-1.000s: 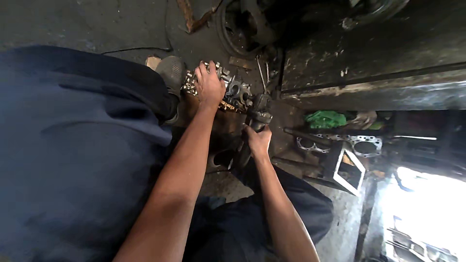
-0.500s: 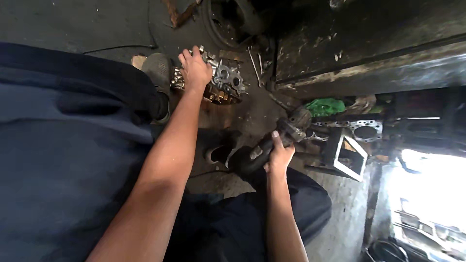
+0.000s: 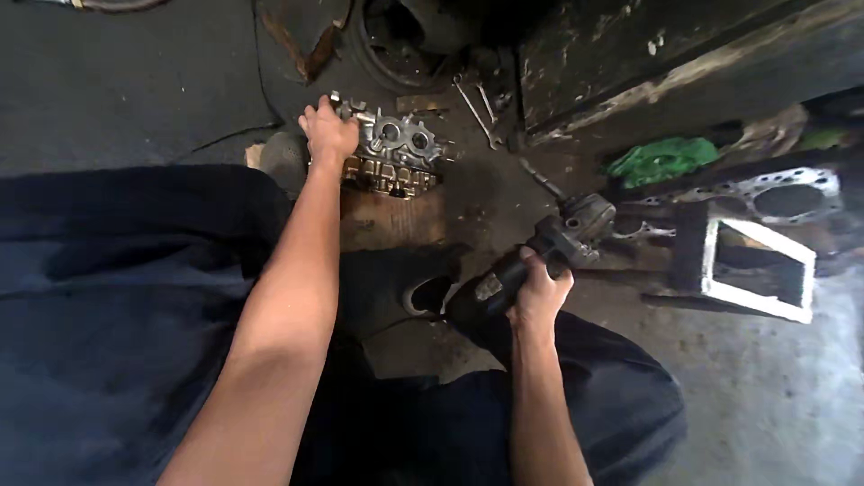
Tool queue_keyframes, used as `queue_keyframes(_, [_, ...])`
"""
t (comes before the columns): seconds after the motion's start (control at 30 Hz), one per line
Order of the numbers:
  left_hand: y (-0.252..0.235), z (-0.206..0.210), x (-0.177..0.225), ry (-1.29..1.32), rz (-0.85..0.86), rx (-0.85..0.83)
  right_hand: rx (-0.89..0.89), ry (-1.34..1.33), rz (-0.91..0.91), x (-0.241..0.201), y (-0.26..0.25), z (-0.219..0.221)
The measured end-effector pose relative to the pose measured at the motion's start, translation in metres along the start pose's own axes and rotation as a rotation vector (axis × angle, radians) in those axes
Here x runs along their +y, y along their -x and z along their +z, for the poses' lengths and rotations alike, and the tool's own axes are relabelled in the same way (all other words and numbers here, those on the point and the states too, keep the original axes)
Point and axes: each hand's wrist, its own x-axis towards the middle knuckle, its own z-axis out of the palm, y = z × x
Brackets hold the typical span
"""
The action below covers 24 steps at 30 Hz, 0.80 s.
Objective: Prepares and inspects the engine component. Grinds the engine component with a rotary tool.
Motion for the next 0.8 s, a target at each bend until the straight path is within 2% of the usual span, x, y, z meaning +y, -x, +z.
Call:
queue_keyframes(0.4, [-0.057, -0.003, 0.018, -0.087, -0.061, -0.073, 0.000, -0.022, 0.085, -0.001, 0.000, 0.003])
queue_keyframes(0.8, [-0.054, -0.003, 0.023, -0.115, -0.066, -0.075, 0.021, 0.039, 0.192, 0.013, -0.006, 0.011])
